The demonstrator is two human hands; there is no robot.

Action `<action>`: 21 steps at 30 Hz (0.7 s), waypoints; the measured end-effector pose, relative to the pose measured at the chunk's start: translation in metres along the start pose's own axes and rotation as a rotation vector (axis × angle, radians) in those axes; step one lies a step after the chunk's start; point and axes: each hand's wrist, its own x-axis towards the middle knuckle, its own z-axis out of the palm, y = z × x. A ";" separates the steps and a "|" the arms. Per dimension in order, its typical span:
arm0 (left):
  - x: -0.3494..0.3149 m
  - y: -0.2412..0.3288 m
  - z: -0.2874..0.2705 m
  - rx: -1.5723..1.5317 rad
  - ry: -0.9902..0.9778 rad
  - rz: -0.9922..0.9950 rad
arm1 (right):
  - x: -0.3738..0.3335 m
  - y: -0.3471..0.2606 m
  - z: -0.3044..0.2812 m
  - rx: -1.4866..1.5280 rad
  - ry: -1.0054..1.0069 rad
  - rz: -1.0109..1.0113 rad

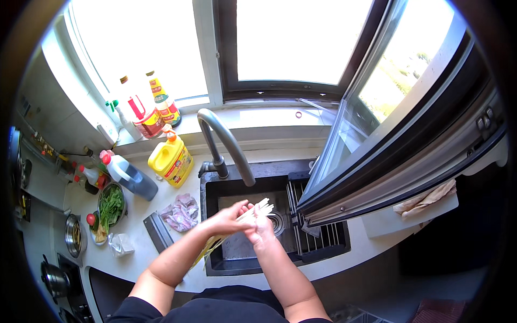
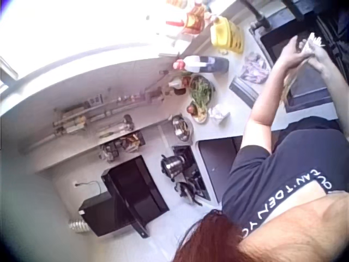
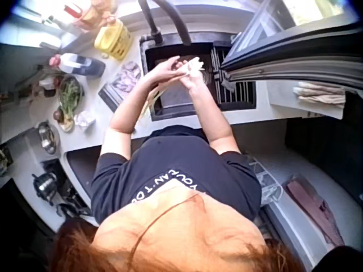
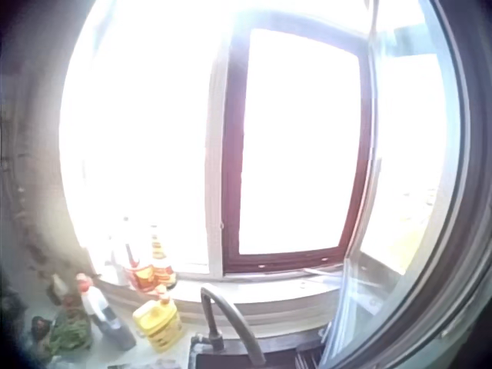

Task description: The person washes a tomato under a running faucet, cleans several scallions by stripping off the outer skins, and picks individual leaves from a bunch of greens, placing the waste into a bin.

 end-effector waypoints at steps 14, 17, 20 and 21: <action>-0.039 0.066 0.058 -0.246 0.349 0.211 | -0.122 -0.047 -0.063 -0.715 0.138 -1.360; -0.035 0.090 0.072 -0.421 0.503 0.392 | -0.130 -0.062 -0.044 -0.597 0.040 -1.521; -0.036 0.135 0.081 -0.505 0.553 0.441 | -0.140 -0.064 -0.009 -0.524 -0.138 -1.575; -0.034 0.145 0.084 -0.561 0.590 0.519 | -0.140 -0.062 -0.005 -0.523 -0.072 -1.549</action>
